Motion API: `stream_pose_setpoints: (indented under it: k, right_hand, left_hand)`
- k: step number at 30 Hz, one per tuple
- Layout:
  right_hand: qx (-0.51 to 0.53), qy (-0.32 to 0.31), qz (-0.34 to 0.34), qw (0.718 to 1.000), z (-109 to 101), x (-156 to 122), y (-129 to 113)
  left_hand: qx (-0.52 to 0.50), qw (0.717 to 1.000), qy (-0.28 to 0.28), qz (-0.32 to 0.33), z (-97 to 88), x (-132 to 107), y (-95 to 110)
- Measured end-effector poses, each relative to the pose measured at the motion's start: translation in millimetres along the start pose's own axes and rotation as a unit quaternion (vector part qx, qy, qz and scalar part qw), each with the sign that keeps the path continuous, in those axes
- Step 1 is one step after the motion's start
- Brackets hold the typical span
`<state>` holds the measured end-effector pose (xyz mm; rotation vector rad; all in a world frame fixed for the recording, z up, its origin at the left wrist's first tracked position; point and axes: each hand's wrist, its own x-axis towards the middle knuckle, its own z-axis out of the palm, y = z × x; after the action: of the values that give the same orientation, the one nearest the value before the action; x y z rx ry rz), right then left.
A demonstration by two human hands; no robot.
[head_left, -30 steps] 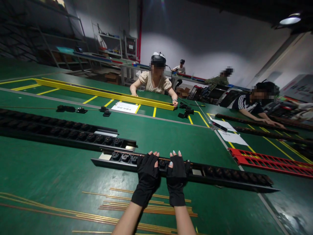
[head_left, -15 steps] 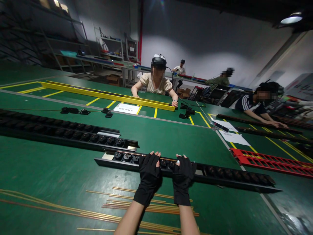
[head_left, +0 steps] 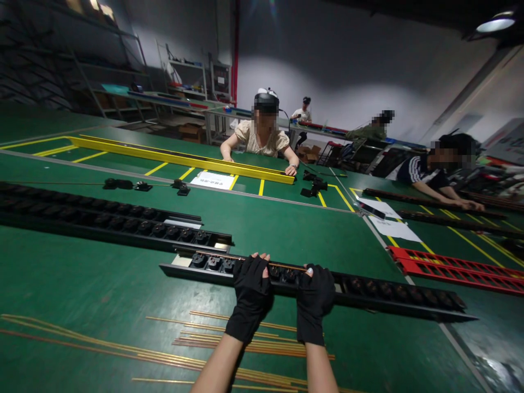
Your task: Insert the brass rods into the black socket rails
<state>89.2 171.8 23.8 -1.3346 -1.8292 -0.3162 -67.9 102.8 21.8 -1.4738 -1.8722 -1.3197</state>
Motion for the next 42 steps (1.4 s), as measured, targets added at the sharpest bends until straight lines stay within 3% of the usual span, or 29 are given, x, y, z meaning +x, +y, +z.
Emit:
stream_pose_setpoints:
  k: [16,26,35,38,42]
  right_hand:
    - [0.008,-0.020,0.028,0.999,0.0,-0.1,-5.1]
    - [-0.026,-0.006,0.031,0.999,-4.7,-3.5,-13.9]
    - [-0.020,-0.021,0.047,0.998,-5.1,-3.0,-14.8]
    - [-0.041,0.018,0.054,0.998,0.6,-6.9,-17.6]
    - [-0.046,0.052,0.002,0.998,10.8,-14.3,-27.2]
  left_hand:
    - [0.001,1.000,0.004,-0.017,-0.3,-0.3,-3.0]
    - [0.016,0.999,0.052,-0.007,-3.1,3.9,-1.8]
    - [0.024,0.999,0.035,-0.015,-2.2,3.2,-4.0]
    - [0.020,0.999,0.025,-0.020,-1.8,2.6,-3.9]
    - [0.027,0.999,0.036,-0.022,-1.1,2.0,-2.3]
